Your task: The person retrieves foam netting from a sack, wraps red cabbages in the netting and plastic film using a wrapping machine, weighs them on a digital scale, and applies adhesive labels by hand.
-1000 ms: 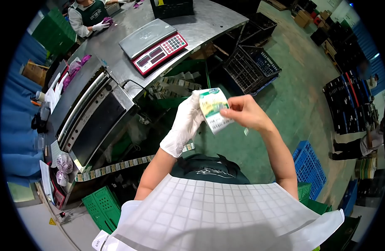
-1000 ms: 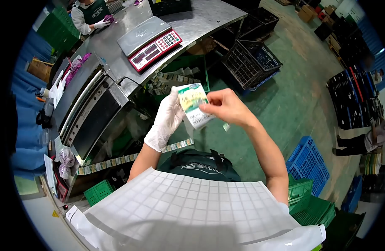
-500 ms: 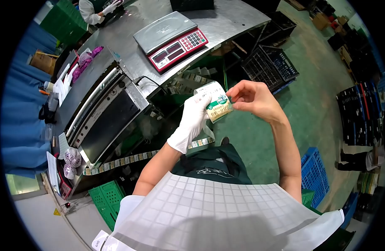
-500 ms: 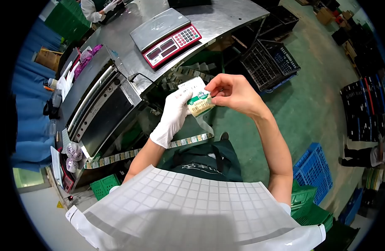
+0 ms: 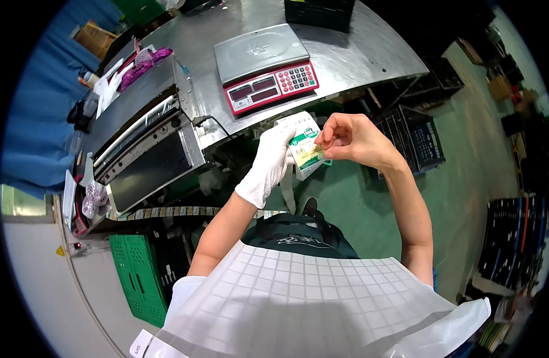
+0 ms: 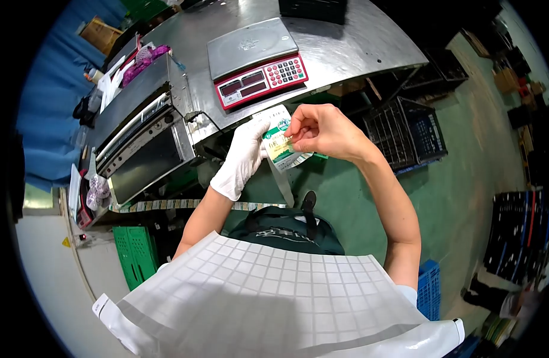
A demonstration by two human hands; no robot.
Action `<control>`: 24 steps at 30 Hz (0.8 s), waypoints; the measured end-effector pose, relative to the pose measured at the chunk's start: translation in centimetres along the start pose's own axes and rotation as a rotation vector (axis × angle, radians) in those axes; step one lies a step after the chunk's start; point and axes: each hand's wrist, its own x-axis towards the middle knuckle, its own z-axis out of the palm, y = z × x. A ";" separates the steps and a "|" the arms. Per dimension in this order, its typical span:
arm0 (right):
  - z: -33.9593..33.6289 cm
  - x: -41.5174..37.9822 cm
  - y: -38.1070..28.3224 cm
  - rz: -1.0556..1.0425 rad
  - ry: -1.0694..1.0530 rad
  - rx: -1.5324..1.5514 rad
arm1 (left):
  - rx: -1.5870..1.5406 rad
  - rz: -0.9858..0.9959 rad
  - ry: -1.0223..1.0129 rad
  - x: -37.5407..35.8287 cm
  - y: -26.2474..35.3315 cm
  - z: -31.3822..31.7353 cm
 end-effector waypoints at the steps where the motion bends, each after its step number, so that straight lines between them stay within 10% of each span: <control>1: -0.5 0.5 0.1 0.001 -0.031 -0.010 | -0.006 0.018 0.024 0.3 0.1 0.4; 16: -1.6 4.7 2.7 -0.168 -0.024 -0.425 | -0.175 0.025 0.108 2.8 0.1 0.1; 18: -1.5 5.2 3.0 -0.497 0.217 -0.729 | -0.209 0.042 0.107 2.8 0.4 -0.6; 24: -0.3 6.3 5.0 -0.015 0.039 -0.194 | -0.306 0.166 0.085 2.4 1.4 -2.0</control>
